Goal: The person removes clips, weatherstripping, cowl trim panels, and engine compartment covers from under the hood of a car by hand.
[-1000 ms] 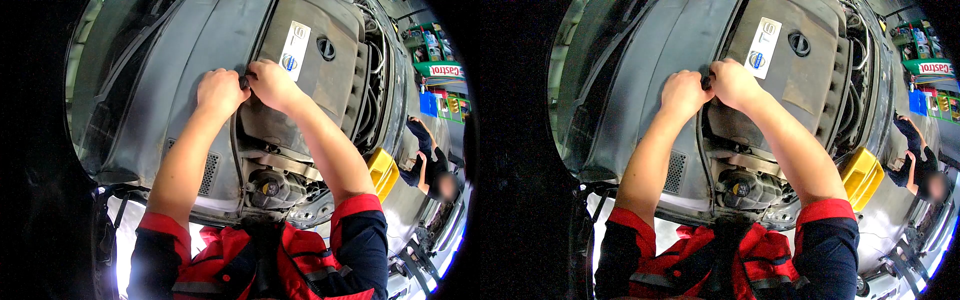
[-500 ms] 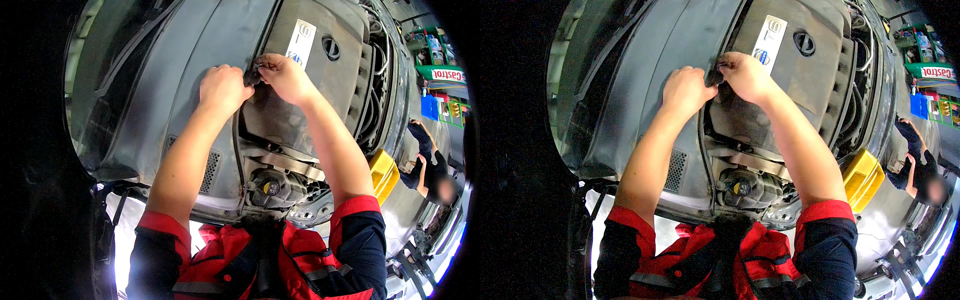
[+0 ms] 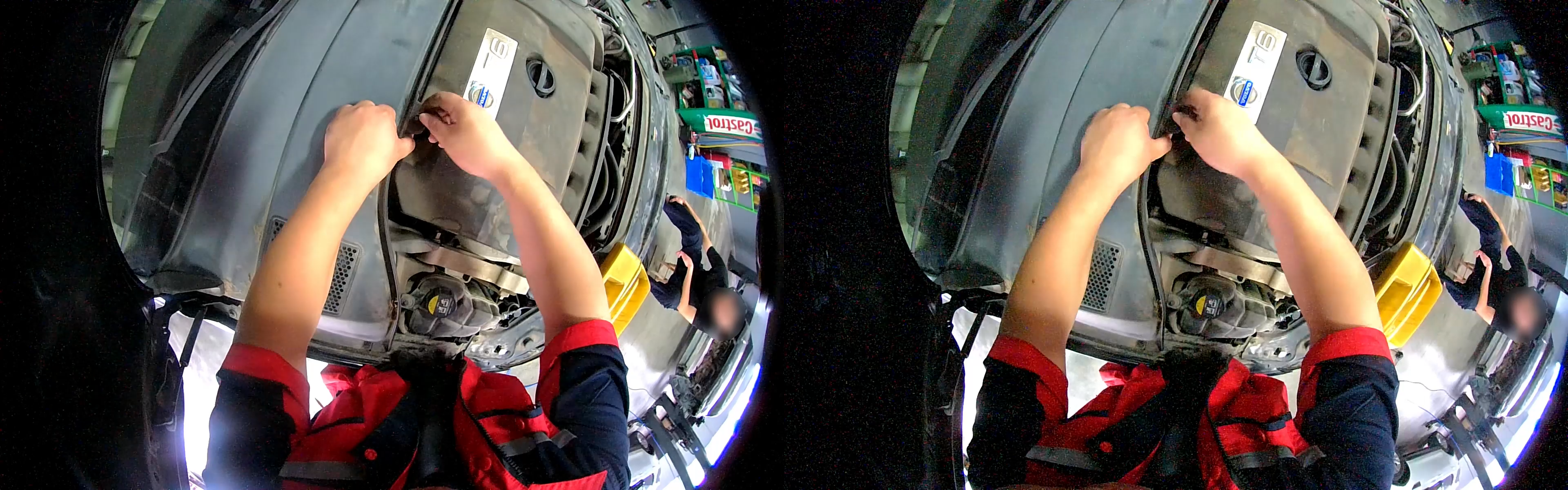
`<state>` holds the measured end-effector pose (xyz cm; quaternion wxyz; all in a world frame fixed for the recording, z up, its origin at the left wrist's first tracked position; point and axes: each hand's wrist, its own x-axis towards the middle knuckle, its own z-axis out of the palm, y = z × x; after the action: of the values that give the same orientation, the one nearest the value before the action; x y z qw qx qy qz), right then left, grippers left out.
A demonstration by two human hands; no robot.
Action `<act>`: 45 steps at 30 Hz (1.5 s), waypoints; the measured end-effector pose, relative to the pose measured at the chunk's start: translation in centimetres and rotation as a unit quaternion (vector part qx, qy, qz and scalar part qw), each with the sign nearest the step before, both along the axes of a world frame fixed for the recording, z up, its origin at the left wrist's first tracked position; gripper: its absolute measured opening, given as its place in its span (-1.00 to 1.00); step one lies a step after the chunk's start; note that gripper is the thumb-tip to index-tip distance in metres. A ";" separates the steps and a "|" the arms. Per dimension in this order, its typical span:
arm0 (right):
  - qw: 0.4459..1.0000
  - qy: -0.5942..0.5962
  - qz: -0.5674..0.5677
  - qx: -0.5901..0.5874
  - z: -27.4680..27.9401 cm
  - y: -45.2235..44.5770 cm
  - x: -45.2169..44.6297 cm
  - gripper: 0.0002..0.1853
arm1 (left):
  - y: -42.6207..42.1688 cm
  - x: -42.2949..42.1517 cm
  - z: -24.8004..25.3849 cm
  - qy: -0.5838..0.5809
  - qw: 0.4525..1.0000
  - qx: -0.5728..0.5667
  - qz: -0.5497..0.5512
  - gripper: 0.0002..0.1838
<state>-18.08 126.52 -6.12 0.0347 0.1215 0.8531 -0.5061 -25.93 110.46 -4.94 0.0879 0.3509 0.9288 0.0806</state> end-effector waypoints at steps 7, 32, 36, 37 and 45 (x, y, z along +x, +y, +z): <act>0.973 0.080 0.007 0.216 -0.9 -2.5 0.0 -0.85 | 0.3 0.0 0.2 0.002 1.000 -0.027 0.004 -0.63; 0.985 -0.056 -0.067 0.148 0.9 -2.1 -1.7 -0.74 | 0.1 0.0 0.2 -0.001 1.000 -0.012 -0.002 -0.55; 0.988 -0.007 -0.026 0.152 0.2 -1.3 -1.5 -0.77 | 0.1 0.0 0.1 0.001 1.000 -0.015 0.001 -0.55; 0.983 0.008 0.000 0.184 0.0 -1.1 -1.3 -0.78 | 0.1 0.0 0.0 0.002 1.000 -0.013 0.001 -0.55; 0.967 0.067 0.093 0.227 0.4 0.1 -0.7 -0.80 | 0.1 0.1 0.0 0.000 1.000 0.002 0.010 -0.55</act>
<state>-18.80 126.61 -5.74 -0.0046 0.0120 0.9537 -0.3005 -25.86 110.57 -4.95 0.0863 0.3419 0.9321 0.0831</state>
